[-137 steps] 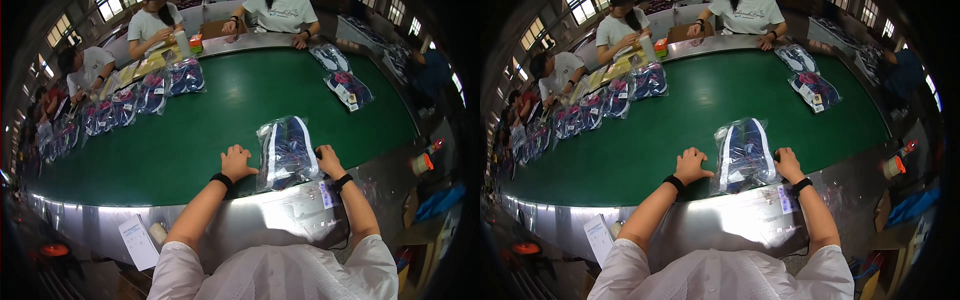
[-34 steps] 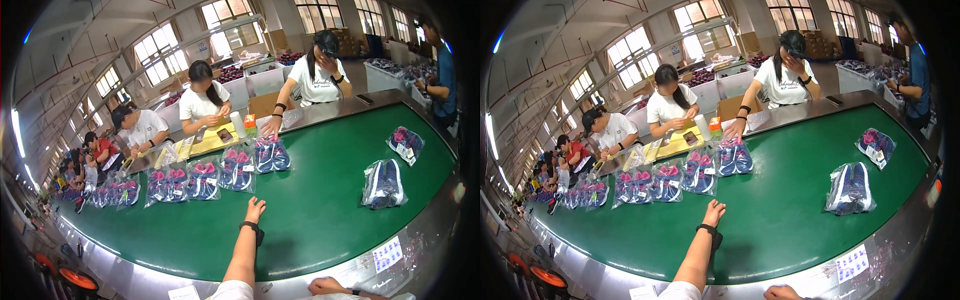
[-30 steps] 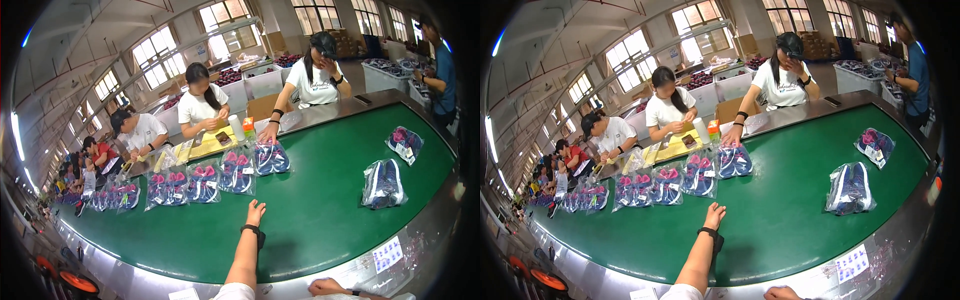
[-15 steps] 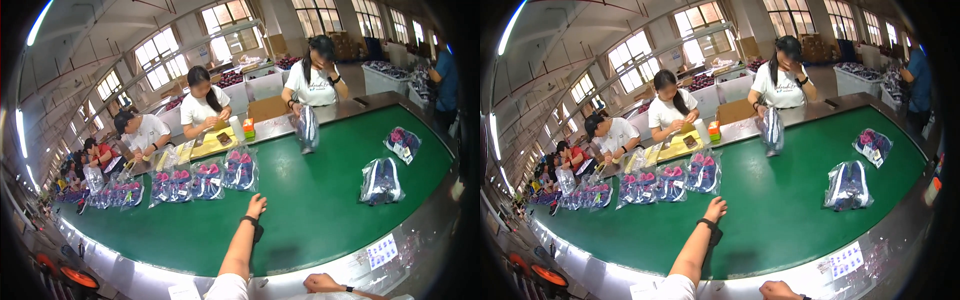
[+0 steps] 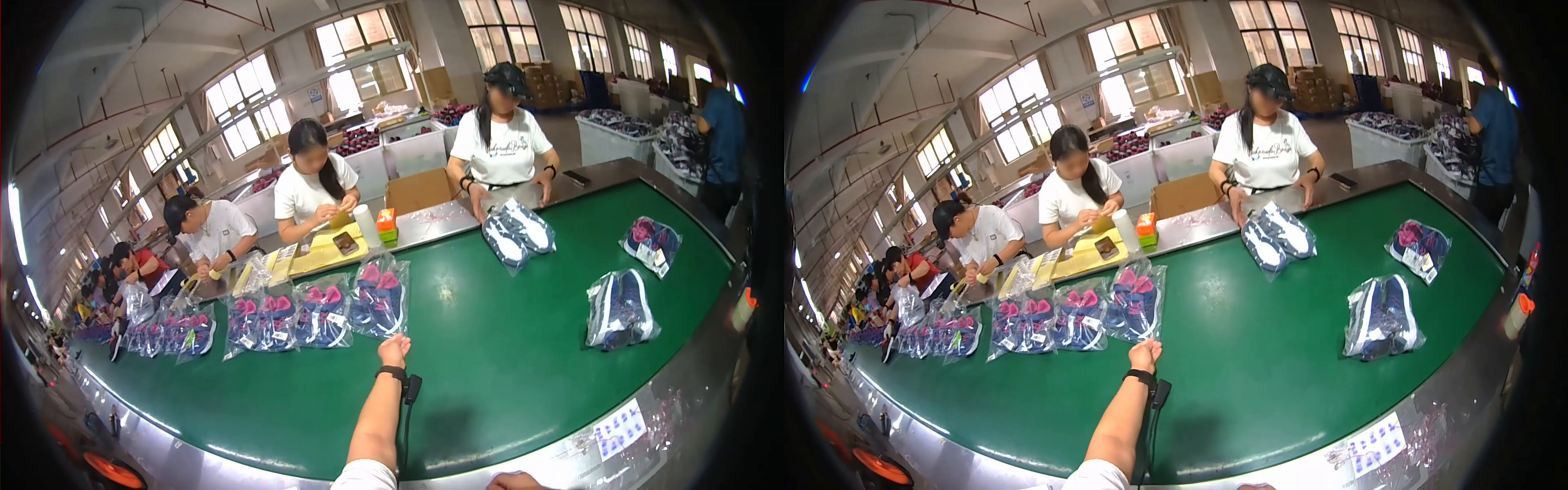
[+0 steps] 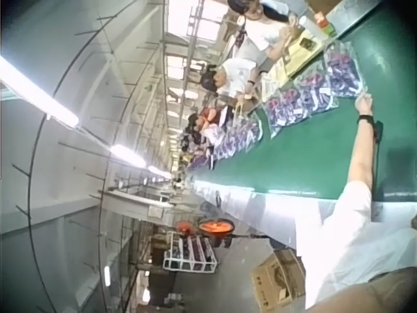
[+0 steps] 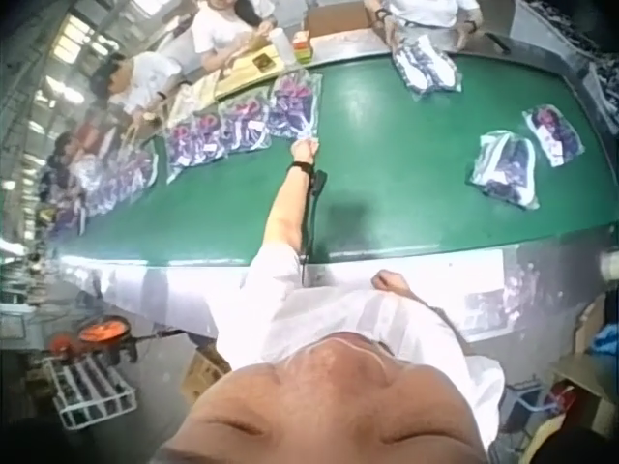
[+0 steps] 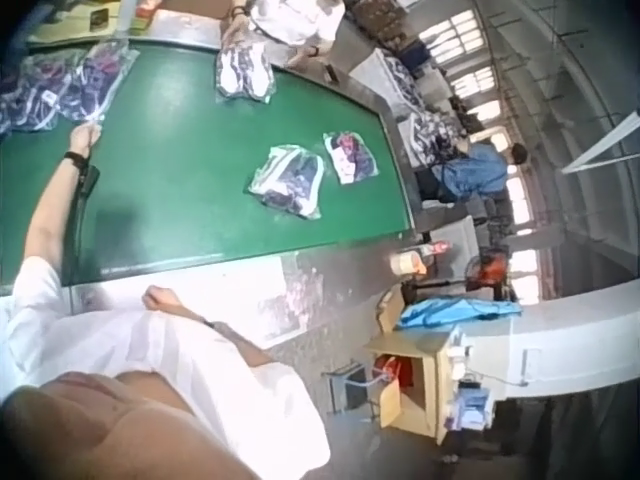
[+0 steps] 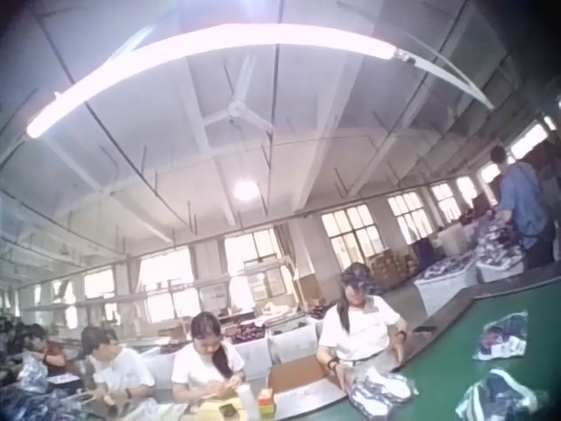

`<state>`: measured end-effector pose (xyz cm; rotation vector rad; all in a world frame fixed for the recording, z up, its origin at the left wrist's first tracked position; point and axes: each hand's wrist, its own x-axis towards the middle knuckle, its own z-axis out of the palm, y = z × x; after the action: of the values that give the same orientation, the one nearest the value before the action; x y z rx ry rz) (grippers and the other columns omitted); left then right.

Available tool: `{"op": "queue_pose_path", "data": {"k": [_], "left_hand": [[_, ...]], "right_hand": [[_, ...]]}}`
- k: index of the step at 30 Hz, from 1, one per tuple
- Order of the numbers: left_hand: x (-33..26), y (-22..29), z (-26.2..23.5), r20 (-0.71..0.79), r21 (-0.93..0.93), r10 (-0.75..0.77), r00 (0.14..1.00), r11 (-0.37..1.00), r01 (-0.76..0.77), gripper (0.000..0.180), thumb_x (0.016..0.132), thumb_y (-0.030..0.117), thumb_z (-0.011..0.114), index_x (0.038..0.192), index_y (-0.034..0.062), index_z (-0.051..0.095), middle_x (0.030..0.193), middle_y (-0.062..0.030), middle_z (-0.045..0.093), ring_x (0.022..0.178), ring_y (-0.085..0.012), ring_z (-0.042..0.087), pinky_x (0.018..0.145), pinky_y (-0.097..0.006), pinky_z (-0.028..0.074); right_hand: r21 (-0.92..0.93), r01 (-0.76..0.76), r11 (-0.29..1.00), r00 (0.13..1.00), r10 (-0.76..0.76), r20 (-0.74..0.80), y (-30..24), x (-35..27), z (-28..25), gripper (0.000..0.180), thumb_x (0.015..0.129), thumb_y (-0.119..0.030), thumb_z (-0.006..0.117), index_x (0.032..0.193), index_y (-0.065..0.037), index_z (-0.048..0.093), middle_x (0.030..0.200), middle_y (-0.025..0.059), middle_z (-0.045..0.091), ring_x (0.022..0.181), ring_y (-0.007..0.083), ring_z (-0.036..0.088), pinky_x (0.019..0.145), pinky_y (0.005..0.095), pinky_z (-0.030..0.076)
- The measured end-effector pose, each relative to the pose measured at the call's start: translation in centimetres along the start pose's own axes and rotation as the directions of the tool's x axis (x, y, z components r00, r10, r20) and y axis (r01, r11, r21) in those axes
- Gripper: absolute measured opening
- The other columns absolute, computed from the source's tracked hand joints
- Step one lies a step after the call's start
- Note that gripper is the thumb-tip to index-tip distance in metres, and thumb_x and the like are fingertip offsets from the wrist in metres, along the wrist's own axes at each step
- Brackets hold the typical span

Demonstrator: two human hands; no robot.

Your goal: The recorder is packaging finished shoes into clear plastic bags on a factory assembly line.

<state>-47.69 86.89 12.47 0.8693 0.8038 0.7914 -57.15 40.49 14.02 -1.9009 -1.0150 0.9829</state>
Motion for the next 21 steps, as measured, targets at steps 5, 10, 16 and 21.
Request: {"op": "queue_pose_path", "data": {"k": [5, 10, 16, 21], "left_hand": [[-9.9, 1.2, -3.9, 0.234, 0.248, -0.272, 0.933, 0.945, 0.213, 0.02, 0.087, 0.005, 0.051, 0.103, -0.0058, 0.056, 0.083, -0.0111, 0.062, 0.071, -0.0165, 0.062, 0.065, -0.026, 0.054], [-24.8, 6.4, -6.2, 0.351, 0.534, -0.649, 0.675, 0.731, 0.425, 0.023, 0.091, 0.009, 0.049, 0.108, -0.0042, 0.056, 0.092, -0.0122, 0.064, 0.081, -0.0164, 0.064, 0.073, -0.026, 0.054], [-30.7, 12.9, -6.7, 0.528, 0.738, -0.708, 0.469, 0.656, 0.16, 0.033, 0.094, 0.023, 0.048, 0.113, -0.0027, 0.054, 0.096, -0.01, 0.063, 0.089, -0.0145, 0.061, 0.076, -0.025, 0.051], [-22.5, 13.3, -8.1, 0.477, 0.672, -0.321, 0.818, 0.734, -0.103, 0.027, 0.091, 0.028, 0.052, 0.105, 0.0053, 0.057, 0.093, -0.0024, 0.06, 0.085, -0.0117, 0.057, 0.072, -0.027, 0.047]], "right_hand": [[-0.068, -0.317, 0.946, 0.937, 0.324, 0.131, -8.6, -1.1, -3.2, 0.031, 0.086, -0.034, 0.049, 0.093, -0.007, 0.062, 0.077, 0.0034, 0.067, 0.076, 0.0172, 0.064, 0.073, 0.03, 0.05], [0.151, -0.248, 0.957, 0.961, 0.223, 0.166, -7.2, -0.8, -2.4, 0.027, 0.088, -0.026, 0.048, 0.086, -0.002, 0.061, 0.07, 0.006, 0.065, 0.061, 0.0136, 0.064, 0.06, 0.0259, 0.05], [0.467, -0.149, 0.872, 0.982, 0.074, 0.176, -7.3, 1.5, -3.3, 0.024, 0.091, -0.025, 0.05, 0.094, -0.002, 0.058, 0.084, 0.0041, 0.063, 0.069, 0.0107, 0.061, 0.059, 0.0239, 0.048], [0.608, 0.062, 0.791, 0.977, 0.075, -0.197, -10.3, 7.1, -6.5, 0.022, 0.09, -0.026, 0.052, 0.095, -0.005, 0.054, 0.085, -0.0007, 0.055, 0.076, 0.0082, 0.052, 0.065, 0.024, 0.045]]}}
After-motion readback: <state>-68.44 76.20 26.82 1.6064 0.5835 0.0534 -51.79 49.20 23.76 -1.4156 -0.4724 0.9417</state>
